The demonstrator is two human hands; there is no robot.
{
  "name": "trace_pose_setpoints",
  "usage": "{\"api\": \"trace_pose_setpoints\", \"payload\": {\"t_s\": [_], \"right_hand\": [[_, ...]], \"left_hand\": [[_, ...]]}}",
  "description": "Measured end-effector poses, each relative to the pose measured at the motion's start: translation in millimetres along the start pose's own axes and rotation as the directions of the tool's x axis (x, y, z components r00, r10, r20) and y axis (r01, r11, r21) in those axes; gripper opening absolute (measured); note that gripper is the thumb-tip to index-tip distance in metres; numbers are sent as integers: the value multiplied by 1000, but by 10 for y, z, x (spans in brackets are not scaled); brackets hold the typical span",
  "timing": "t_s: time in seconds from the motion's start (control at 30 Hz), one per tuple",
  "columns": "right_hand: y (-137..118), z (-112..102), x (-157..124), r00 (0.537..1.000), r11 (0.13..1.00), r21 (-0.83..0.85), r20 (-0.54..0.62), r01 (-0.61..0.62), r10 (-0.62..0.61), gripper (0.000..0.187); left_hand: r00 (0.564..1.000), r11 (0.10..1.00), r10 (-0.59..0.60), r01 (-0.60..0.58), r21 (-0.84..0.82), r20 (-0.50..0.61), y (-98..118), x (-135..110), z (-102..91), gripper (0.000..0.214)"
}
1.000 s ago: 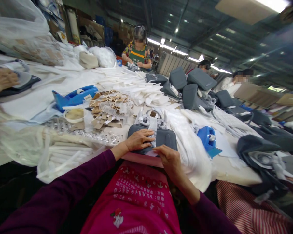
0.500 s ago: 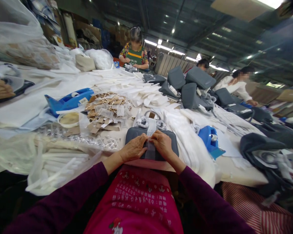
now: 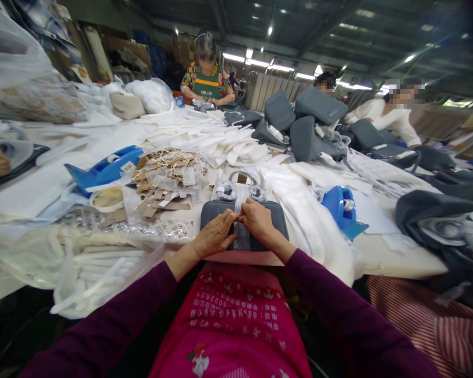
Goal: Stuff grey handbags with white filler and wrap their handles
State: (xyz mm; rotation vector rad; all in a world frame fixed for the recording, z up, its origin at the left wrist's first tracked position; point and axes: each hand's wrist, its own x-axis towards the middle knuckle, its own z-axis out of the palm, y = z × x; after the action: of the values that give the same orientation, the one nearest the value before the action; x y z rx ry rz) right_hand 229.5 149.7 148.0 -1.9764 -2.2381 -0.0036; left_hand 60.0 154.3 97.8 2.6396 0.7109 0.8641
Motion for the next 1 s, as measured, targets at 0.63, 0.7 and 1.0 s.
{"api": "trace_pose_setpoints", "payload": {"t_s": [0.63,0.7,1.0], "right_hand": [[1186,-444,-381,832,639,762,-418,103,365,16],[1728,-600,-584,661,608,791,-489,61,569,19],[2876,-894,-1136,451,296,809,-43,-507,891,13]], "left_hand": [[977,953,205,-212,215,55,-23,-46,38,37],[977,951,202,-211,226,61,-18,-39,35,38],[974,942,224,-224,250,28,-115,-6,56,42]]}}
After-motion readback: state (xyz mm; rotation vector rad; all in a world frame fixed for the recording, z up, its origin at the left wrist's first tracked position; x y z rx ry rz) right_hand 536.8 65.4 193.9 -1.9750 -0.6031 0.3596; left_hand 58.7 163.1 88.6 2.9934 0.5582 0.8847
